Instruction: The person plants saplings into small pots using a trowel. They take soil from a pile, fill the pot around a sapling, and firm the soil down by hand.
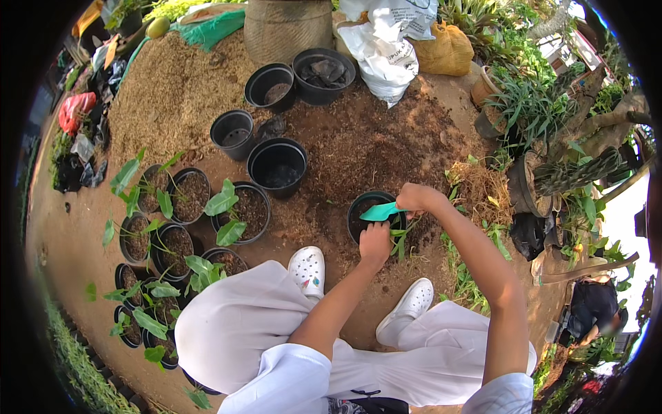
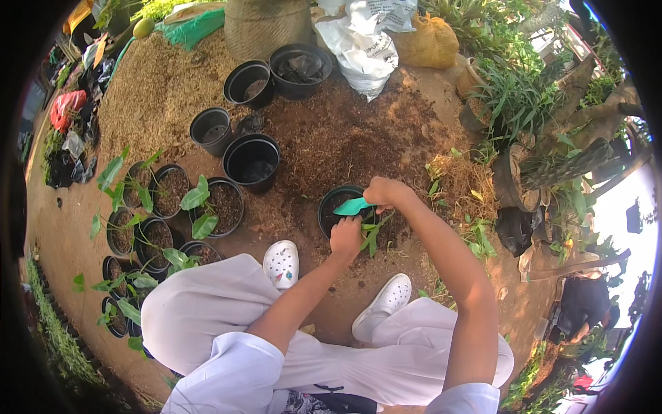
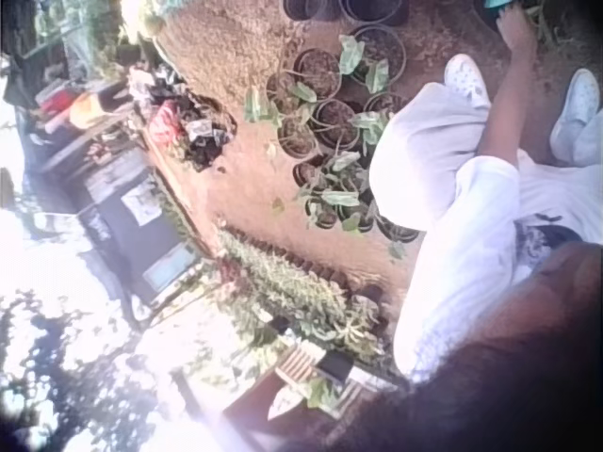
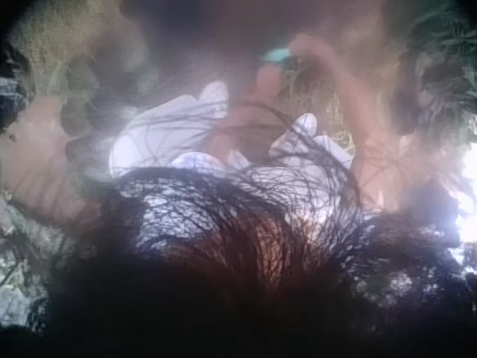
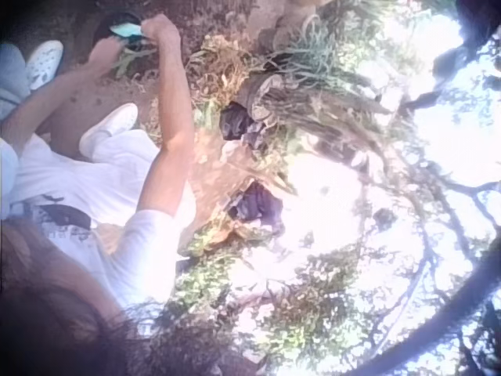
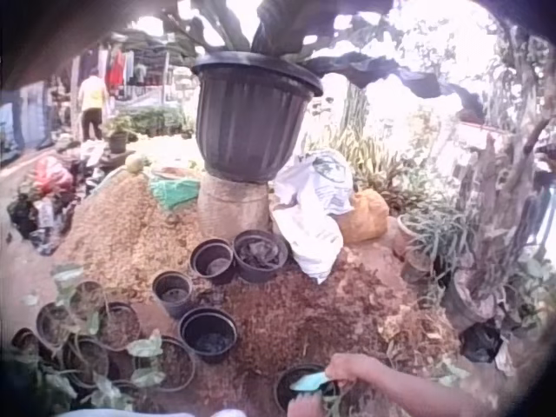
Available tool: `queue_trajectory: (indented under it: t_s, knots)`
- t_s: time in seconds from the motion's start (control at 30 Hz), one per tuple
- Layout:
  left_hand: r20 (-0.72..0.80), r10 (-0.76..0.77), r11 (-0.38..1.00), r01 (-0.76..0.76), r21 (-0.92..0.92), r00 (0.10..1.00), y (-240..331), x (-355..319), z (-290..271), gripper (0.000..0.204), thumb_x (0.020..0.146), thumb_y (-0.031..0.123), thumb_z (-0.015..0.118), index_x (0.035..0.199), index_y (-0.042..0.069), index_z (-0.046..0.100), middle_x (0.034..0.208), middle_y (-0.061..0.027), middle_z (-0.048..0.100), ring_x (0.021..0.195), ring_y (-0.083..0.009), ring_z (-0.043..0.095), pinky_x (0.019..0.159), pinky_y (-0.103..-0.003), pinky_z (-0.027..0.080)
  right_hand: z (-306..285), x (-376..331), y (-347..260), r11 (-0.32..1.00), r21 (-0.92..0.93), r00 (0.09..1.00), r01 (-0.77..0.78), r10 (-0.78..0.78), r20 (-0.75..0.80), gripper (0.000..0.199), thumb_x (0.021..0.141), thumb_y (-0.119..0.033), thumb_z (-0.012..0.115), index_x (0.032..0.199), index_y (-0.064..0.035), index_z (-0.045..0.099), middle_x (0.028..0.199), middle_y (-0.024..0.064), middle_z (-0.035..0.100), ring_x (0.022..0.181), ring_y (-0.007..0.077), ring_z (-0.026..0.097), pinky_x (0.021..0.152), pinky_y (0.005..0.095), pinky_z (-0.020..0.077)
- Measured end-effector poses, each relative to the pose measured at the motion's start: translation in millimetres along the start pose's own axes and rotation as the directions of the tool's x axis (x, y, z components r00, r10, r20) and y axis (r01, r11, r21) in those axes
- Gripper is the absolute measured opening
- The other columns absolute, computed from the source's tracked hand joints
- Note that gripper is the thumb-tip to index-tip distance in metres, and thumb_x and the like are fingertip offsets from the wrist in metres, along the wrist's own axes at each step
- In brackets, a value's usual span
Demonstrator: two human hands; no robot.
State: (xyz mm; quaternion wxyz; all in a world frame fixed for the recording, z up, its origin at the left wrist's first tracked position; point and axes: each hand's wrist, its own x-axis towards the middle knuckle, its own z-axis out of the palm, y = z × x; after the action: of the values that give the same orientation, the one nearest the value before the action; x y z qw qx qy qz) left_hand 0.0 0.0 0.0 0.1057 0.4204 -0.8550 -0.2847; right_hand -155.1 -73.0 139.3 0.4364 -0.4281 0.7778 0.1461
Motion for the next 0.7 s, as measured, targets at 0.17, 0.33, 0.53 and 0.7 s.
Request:
queue_trajectory:
  t_s: [0.17, 0.33, 0.53, 0.7]
  knots:
    - [0.003, 0.026, 1.0, -0.026, 0.011, 1.0, 2, 4, -12, 0.028, 0.084, 0.012, 0.068, 0.111, 0.008, 0.065, 0.107, -0.0106, 0.066, 0.1, -0.0284, 0.067, 0.081, -0.043, 0.056, -21, -22, -4, 0.996, 0.085, 1.0, -0.006, 0.004, 0.02, 0.023, 0.087, -0.01, 0.052, 0.072, 0.0026, 0.063, 0.072, 0.0176, 0.071, 0.059, 0.021, 0.071, 0.046, 0.0384, 0.0486]
    - [-0.075, 0.064, 0.997, -0.066, -0.026, 0.995, -6, 7, -1, 0.027, 0.084, 0.019, 0.072, 0.107, 0.005, 0.067, 0.102, -0.0134, 0.068, 0.096, -0.0317, 0.067, 0.078, -0.044, 0.057, -22, -56, -18, 0.999, 0.034, 0.996, -0.033, 0.036, -0.08, 0.025, 0.089, -0.017, 0.054, 0.079, 0.0005, 0.069, 0.076, 0.0143, 0.074, 0.063, 0.0182, 0.073, 0.061, 0.037, 0.0577]
    - [-0.083, 0.062, 0.997, -0.065, -0.033, 0.995, -6, 7, -4, 0.027, 0.085, 0.024, 0.071, 0.104, 0.005, 0.068, 0.1, -0.0164, 0.068, 0.093, -0.0365, 0.068, 0.075, -0.048, 0.055, 6, -54, 3, 0.991, 0.129, 0.993, 0.025, -0.01, -0.12, 0.027, 0.088, -0.019, 0.054, 0.081, 0.0007, 0.07, 0.078, 0.0113, 0.076, 0.063, 0.0194, 0.074, 0.07, 0.036, 0.0591]
    - [-0.151, 0.108, 0.991, -0.118, -0.062, 0.983, 7, 8, -6, 0.023, 0.087, 0.021, 0.069, 0.102, 0.003, 0.067, 0.096, -0.0163, 0.068, 0.087, -0.035, 0.069, 0.07, -0.046, 0.056, -2, -30, 63, 0.967, 0.13, 0.972, 0.218, -0.202, -0.12, 0.027, 0.09, -0.015, 0.054, 0.072, 0.0023, 0.065, 0.062, 0.0141, 0.067, 0.058, 0.0217, 0.071, 0.044, 0.0382, 0.0463]
